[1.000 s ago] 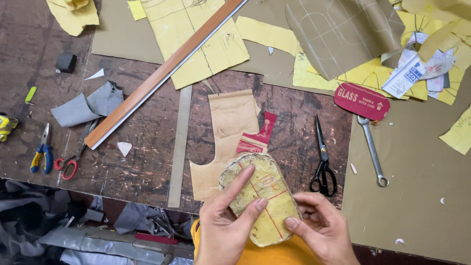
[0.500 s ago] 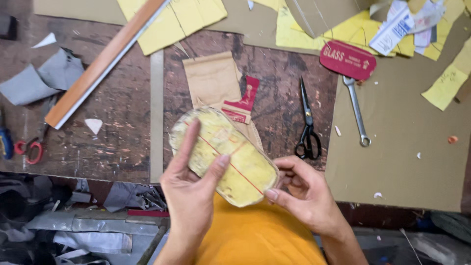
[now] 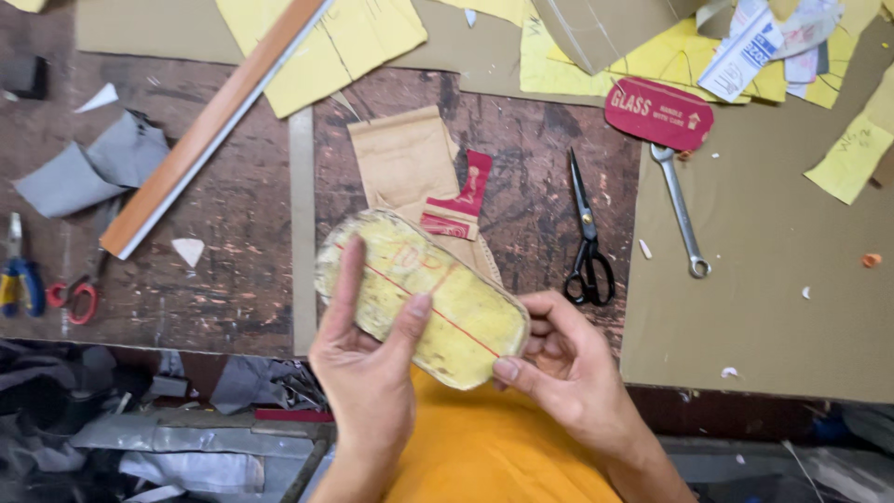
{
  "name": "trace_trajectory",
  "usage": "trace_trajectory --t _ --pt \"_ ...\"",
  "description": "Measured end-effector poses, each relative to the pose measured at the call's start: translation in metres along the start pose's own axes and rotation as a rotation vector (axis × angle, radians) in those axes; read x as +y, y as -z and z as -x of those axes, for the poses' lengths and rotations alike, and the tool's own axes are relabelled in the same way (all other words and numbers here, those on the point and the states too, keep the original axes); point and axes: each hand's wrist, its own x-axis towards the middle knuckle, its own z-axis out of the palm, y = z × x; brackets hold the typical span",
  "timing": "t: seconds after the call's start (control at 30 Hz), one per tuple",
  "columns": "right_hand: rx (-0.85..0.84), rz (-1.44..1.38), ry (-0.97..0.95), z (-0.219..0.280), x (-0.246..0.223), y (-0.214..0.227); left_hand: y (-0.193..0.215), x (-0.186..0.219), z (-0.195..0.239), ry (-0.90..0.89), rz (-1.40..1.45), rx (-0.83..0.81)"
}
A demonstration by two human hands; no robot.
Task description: The person uses shears to trim the edges of a brown paper template and a yellow foam piece marked with red lines. They repeatedly flip and compare the two pieces, then place the foam on the table and continue trimming its edges.
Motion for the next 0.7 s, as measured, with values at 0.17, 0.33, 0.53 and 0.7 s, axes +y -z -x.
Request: trace_trajectory --t 0.17,0.33,0.53,0.7 --pt "0.069 -0.009 -0.061 -0.005 0.012 0.006 -0.001 0.004 0.001 0.012 -0.038 -0.012" --pt "0.115 -0.046 -0.008 -0.007 0.038 0.033 0.013 0.010 -0.003 -0.016 0.022 0.008" --pt "0.106 0.015 0.057 -0.002 0.068 0.062 0.013 0.009 0.005 0.032 -0.101 0.000" --pt "0.113 0.017 0.070 -0.006 0.081 0.077 0.010 0.009 0.005 0.061 -0.074 0.008"
